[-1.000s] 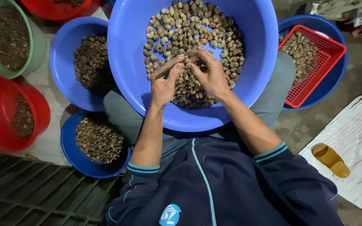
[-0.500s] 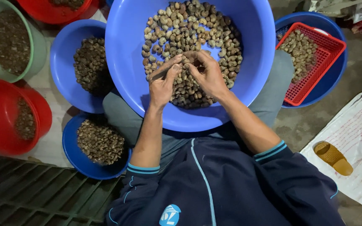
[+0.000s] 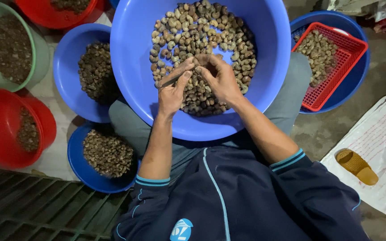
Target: The person sits with a large blue basin of nuts on their lap and uses a small knife to peel the outer skin off individual nuts. The peeled nuts are then placed into a red basket to the right.
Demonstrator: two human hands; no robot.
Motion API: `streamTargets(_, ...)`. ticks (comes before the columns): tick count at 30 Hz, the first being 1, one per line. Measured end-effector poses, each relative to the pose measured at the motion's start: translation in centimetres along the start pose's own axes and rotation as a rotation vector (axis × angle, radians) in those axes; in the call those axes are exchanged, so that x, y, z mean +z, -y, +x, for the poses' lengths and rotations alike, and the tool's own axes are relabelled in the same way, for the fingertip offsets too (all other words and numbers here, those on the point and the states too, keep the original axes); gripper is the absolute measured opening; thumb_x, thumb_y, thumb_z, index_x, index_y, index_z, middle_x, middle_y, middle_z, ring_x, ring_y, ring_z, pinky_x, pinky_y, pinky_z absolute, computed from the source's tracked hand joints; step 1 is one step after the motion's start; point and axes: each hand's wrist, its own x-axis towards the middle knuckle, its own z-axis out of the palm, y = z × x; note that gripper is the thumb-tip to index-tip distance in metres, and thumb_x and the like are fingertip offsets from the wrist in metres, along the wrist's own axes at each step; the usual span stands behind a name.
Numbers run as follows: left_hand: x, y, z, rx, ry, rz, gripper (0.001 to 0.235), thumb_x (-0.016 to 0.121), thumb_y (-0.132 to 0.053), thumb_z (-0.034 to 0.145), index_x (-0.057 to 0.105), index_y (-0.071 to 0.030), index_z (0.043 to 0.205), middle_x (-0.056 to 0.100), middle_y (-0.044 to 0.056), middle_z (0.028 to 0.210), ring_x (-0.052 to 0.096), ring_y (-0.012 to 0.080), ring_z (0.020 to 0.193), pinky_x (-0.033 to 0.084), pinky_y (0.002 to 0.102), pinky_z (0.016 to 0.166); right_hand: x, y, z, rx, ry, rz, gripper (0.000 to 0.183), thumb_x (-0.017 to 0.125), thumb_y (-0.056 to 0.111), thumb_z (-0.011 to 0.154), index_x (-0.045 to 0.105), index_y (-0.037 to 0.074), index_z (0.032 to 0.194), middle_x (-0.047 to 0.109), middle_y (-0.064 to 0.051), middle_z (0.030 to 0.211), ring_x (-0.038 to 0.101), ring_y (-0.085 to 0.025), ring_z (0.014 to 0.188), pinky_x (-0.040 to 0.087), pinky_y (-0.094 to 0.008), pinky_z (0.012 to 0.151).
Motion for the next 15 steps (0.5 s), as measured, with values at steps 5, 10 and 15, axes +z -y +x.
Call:
streamTargets(5,0.1,-0.8,0.1,0.025,0.014,-0.004,0.025,0.052,-0.012,0.112,0.064,0.001,0.13,0.057,0.027,0.14,0.051,0.0477,0.133,0.056,0.065,0.104,-0.3,-0.2,0.2,0.043,0.051,0.115,0.026,0.054,0.004,0.111,0.057,-0.004,0.135,0.067,-0.026,0.109,0.071,-0.035,0.099,0.063,-0.05,0.079)
streamTargets(10,0.2,-0.7,0.0,0.036,0.038,-0.026,0.025,0.052,-0.011,0.112,0.065,0.0,0.131,0.057,0.024,0.142,0.052,0.0416,0.135,0.058,0.055,0.1,0.1,-3.8,0.1,0.148,0.047,0.399,0.029,0.051,0.006,0.11,0.054,-0.007,0.137,0.069,-0.024,0.114,0.072,-0.026,0.097,0.066,-0.048,0.086)
streamTargets(15,0.1,-0.9,0.7,0.116,-0.006,0.03,0.023,0.057,-0.007,0.109,0.068,0.004,0.125,0.067,0.027,0.127,0.065,0.0415,0.118,0.06,0.052,0.094,0.1,-4.6,-0.1,0.152,0.037,0.459,0.029,0.059,0.006,0.106,0.058,-0.008,0.132,0.07,-0.028,0.107,0.075,-0.033,0.095,0.065,-0.051,0.081)
